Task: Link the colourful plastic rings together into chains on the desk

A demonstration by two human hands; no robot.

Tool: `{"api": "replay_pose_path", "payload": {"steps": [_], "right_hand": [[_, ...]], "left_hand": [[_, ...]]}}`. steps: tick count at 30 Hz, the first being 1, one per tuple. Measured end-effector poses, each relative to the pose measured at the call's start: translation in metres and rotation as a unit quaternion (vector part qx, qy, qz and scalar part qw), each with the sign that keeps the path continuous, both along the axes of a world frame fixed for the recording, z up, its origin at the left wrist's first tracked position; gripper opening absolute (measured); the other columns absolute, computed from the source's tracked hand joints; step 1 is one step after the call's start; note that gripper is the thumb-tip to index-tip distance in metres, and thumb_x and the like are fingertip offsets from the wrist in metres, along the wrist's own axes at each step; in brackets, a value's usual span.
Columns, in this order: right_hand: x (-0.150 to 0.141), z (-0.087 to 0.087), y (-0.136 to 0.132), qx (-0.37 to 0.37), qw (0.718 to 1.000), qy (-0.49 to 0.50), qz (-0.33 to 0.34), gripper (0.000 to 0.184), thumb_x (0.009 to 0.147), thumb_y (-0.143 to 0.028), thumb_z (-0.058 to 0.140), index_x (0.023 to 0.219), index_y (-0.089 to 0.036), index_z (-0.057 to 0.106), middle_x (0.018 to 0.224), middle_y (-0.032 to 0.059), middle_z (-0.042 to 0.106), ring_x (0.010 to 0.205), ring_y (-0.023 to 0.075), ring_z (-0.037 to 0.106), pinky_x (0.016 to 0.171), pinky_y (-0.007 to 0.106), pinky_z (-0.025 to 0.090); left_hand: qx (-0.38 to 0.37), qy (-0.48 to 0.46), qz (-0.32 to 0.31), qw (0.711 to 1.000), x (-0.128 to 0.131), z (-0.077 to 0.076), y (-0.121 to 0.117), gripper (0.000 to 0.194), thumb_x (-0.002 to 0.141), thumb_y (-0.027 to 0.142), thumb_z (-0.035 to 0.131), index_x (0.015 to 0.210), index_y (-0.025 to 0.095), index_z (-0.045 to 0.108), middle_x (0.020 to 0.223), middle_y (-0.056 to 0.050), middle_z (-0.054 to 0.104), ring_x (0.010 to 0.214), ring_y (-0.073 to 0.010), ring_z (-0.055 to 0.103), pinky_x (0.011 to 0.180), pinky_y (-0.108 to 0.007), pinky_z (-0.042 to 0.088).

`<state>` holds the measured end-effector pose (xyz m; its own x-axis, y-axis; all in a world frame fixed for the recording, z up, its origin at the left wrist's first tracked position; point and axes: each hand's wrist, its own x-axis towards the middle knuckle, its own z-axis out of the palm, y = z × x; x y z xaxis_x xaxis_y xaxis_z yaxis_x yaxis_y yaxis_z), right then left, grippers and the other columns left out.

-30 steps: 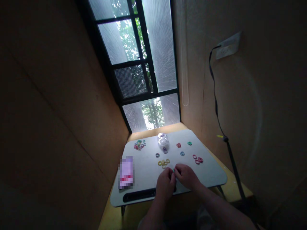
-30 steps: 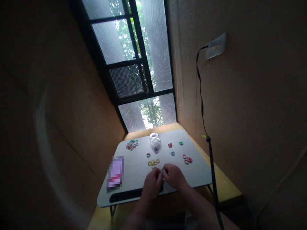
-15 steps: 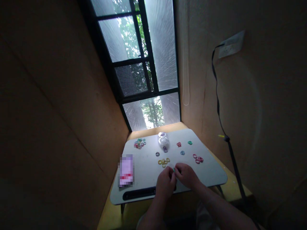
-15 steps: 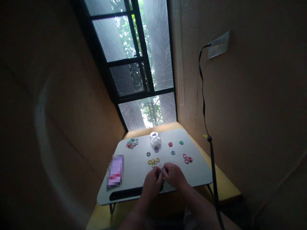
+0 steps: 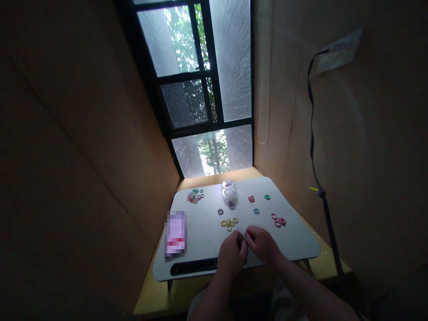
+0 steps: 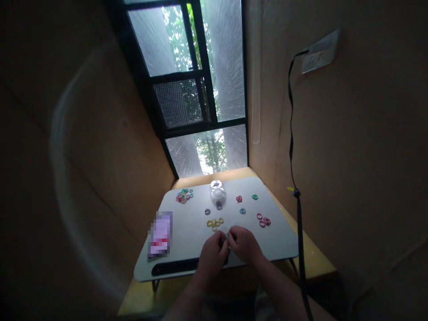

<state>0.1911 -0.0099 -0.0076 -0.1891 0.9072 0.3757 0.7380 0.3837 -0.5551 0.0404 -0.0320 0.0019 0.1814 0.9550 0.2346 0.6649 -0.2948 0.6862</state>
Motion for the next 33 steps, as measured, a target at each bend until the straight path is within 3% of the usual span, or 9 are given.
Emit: {"api": "replay_pose_path", "payload": {"steps": [12, 33], "right_hand": [[0.0003, 0.0011, 0.0048, -0.019, 1.000, 0.010, 0.004, 0.024, 0.085, -0.023, 0.045, 0.062, -0.021, 0.047, 0.061, -0.0009, 0.054, 0.059, 0.0130, 0.047, 0.058, 0.025, 0.030], [-0.0006, 0.0031, 0.0064, -0.043, 0.999, 0.016, 0.009, 0.024, 0.084, -0.025, 0.045, 0.061, -0.021, 0.047, 0.061, -0.0007, 0.054, 0.059, 0.0135, 0.048, 0.058, 0.025, 0.033]], "left_hand": [[-0.024, -0.028, -0.007, 0.999, 0.0002, 0.0075, 0.0036, 0.011, 0.088, 0.026, 0.050, 0.078, 0.021, 0.053, 0.071, 0.001, 0.057, 0.066, -0.0143, 0.051, 0.060, -0.025, 0.031], [-0.033, -0.030, -0.010, 0.999, -0.0025, 0.0069, 0.0038, 0.008, 0.086, 0.024, 0.052, 0.079, 0.021, 0.054, 0.071, 0.001, 0.057, 0.066, -0.0139, 0.050, 0.061, -0.025, 0.032]]}}
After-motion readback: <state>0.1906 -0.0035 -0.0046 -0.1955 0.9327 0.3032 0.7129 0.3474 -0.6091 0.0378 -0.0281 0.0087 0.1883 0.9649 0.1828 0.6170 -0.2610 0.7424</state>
